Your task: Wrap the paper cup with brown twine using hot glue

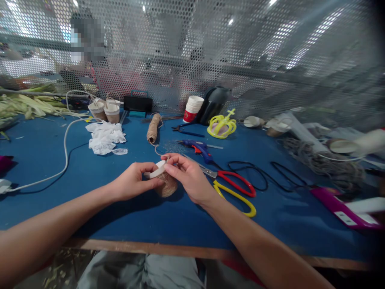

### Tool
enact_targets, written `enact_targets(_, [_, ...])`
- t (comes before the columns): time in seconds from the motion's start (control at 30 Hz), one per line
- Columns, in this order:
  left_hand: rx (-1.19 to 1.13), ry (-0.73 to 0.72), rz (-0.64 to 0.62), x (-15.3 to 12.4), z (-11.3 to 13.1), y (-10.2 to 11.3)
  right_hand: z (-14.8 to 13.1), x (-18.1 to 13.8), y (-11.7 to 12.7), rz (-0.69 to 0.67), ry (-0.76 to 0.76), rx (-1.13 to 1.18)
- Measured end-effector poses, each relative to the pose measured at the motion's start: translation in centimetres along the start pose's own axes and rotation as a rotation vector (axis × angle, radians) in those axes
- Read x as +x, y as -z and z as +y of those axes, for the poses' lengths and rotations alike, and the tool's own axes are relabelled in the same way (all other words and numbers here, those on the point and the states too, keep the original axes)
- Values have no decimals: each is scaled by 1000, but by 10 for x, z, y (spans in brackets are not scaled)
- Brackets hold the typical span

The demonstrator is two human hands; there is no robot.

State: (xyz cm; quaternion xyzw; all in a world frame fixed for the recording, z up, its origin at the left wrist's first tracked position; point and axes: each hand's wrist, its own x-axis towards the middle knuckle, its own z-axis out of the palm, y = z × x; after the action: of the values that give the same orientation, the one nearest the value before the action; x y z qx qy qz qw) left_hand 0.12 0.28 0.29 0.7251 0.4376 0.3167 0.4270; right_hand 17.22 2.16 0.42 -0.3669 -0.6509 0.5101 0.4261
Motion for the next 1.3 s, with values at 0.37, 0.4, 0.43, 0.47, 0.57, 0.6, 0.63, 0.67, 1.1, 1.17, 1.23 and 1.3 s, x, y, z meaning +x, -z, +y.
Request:
enact_targets(0.37, [-19,20,-5,0,-1,1,3,0,2,15,14,-117])
enact_targets(0.4, [-22,22,-4,0,-1,1,3,0,2,12,14,-130])
enact_targets(0.43, [-25,24,-3,0,-1,1,3,0,2,12,14,-140])
enact_targets(0.47, [-26,25,-4,0,0,1,3,0,1,12,14,-147])
enact_targets(0.57, [-12,16,-13,0,2,1,3,1,1,15,21,-157])
enact_targets(0.6, [-7,10,-14,0,3,1,3,1,1,15,23,-158])
enact_targets(0.63, [-5,4,-16,0,4,1,2,1,1,14,24,-158])
enact_targets(0.67, [-7,-2,-17,0,4,1,2,1,1,13,23,-155])
enact_targets(1.1, [-14,-16,-20,0,0,3,1,0,3,4,-6,-182])
enact_targets(1.17, [-7,-24,-18,0,0,3,1,0,3,7,2,-199])
enact_targets(1.23, [1,-29,-18,0,1,2,2,0,3,9,22,-212])
enact_targets(1.3, [1,-32,-17,0,1,2,2,1,3,9,43,-219])
